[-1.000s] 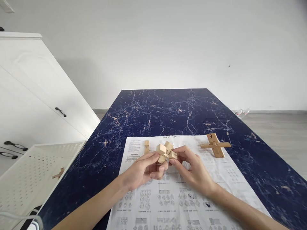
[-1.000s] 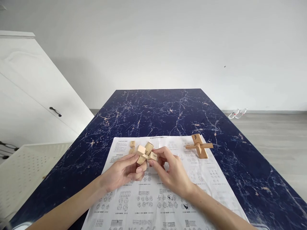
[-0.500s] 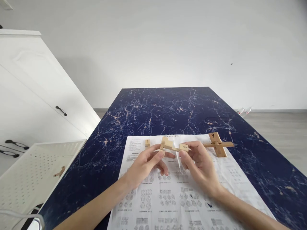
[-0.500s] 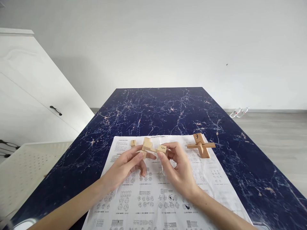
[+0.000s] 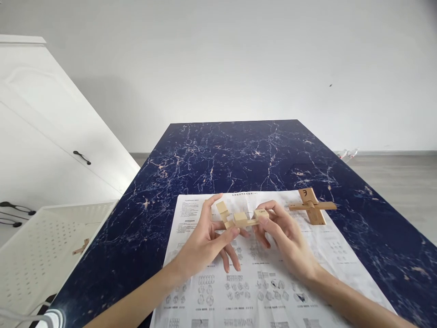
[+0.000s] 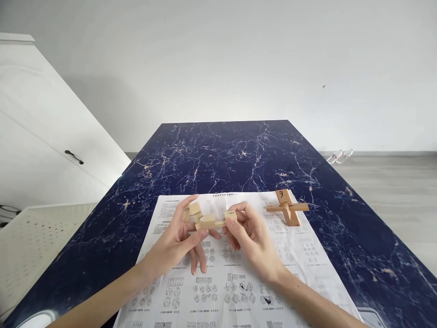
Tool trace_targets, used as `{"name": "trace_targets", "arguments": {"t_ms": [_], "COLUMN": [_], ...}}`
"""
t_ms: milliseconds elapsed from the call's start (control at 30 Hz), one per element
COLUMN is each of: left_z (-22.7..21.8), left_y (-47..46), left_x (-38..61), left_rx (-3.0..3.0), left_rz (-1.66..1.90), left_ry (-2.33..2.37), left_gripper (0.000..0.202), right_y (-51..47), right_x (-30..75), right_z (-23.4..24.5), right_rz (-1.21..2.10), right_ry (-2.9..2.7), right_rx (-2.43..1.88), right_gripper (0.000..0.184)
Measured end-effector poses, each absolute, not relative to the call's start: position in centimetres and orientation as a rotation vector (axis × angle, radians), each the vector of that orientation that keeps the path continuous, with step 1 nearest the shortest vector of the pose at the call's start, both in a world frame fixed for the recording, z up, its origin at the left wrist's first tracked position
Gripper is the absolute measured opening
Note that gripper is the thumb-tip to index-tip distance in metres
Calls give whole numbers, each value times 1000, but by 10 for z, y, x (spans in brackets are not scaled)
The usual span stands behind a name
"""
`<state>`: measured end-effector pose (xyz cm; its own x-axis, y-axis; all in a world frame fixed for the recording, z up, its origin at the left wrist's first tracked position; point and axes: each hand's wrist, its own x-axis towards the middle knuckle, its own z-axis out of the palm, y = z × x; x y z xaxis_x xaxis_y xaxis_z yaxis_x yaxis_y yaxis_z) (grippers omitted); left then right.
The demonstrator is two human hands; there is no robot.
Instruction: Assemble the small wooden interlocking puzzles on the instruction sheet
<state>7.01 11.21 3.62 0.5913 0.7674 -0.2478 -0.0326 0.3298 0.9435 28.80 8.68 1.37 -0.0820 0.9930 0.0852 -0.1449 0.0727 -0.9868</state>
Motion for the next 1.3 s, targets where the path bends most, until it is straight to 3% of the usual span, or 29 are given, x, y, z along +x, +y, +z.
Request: {"name": "trace_targets", "arguments": {"t_ms": [133,300,467,700,767,867,967,1067,1133,1300], "left_z": [32,32,41,24,20,20,16,9,8,26], "left_y": [109,105,101,104,110,122,133,138,138,135], "left_x": [71,71,72,61,55,49,47,44,43,43], "left_rx": [1165,1217,1312,1872,2141,2375,2525,2593,2591,2312], "left_rz": [562,503,494,577,768,947,885,730,593,547], "left_ry": [815,848,863,1014,1072,1298,1532,1675,1695,1549], "left_gripper": [75,80,73,85,74,40,50,39,32,39], "right_y": [87,85,86,94,95,93,93,95,96,93], "right_x": [289,287,288,294,294,294,294,293,293,294], "right_z": [12,16,17,11,11,13,15,15,13,10], "right_rz": [1345,1397,1403,1415,1426,1423,1417,1423,1428,1441], "right_ry": [-1193,-1294,-1171,-886,-875,-911,-943,-953,-954,-978], "right_rx": [-987,-948,-999,-1080,-1076,-1070,-1070,-1068,-1066,-1049], "right_gripper": [29,29,33,30,31,30,33,33,33,31]}}
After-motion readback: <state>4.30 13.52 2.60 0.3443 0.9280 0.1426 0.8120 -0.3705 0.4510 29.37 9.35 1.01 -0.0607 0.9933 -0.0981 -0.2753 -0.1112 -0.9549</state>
